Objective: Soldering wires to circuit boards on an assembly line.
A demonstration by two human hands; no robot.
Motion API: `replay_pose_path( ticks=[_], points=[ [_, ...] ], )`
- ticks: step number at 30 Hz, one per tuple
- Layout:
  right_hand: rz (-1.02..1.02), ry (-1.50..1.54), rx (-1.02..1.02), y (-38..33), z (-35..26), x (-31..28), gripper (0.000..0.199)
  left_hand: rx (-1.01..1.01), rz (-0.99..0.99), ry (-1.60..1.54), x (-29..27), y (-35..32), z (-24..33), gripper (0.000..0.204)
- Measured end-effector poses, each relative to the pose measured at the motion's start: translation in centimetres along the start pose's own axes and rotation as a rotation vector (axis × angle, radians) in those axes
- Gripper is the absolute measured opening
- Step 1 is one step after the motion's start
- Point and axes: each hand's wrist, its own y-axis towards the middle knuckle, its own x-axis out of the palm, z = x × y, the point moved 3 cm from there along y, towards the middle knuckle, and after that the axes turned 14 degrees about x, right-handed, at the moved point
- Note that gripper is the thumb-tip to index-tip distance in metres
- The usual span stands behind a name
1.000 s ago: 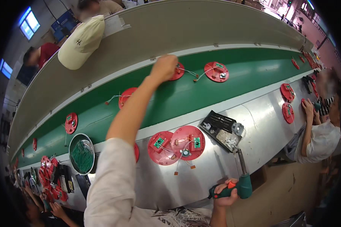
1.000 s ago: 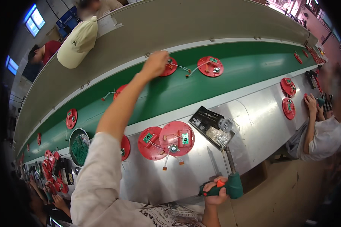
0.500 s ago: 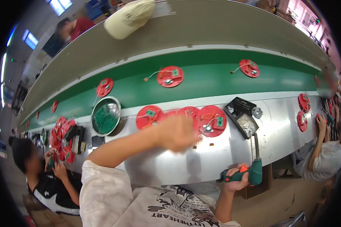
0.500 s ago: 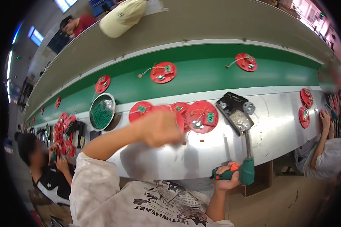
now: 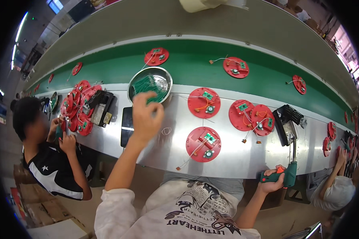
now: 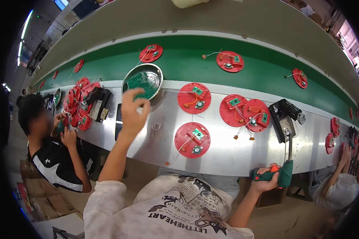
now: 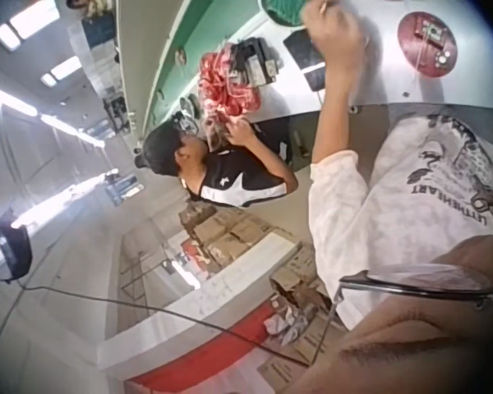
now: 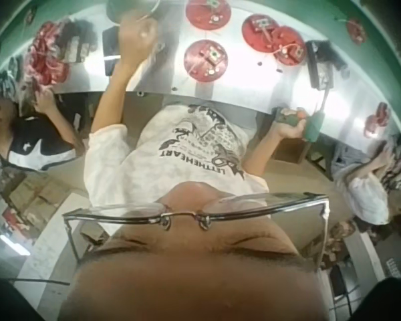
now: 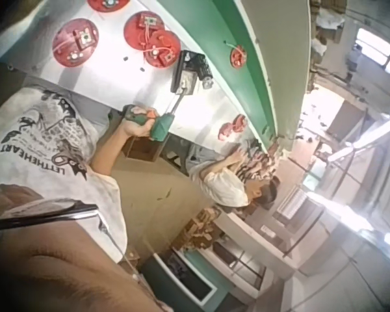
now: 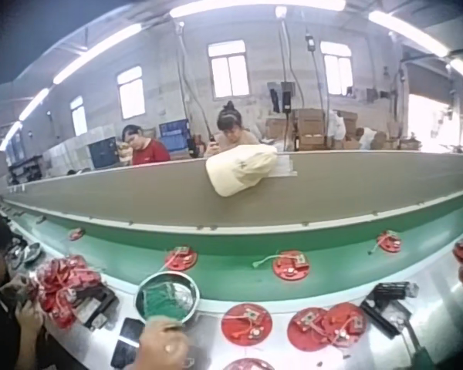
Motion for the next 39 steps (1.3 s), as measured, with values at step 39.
replay_pose_path(
  ticks=[39],
  points=[
    [-0.629,-0.315,0.254,-3.4,-0.2,3.3,0.060,-0.346,-0.230,-0.044,7.4,-3.9,15.7,0.036]
  ],
)
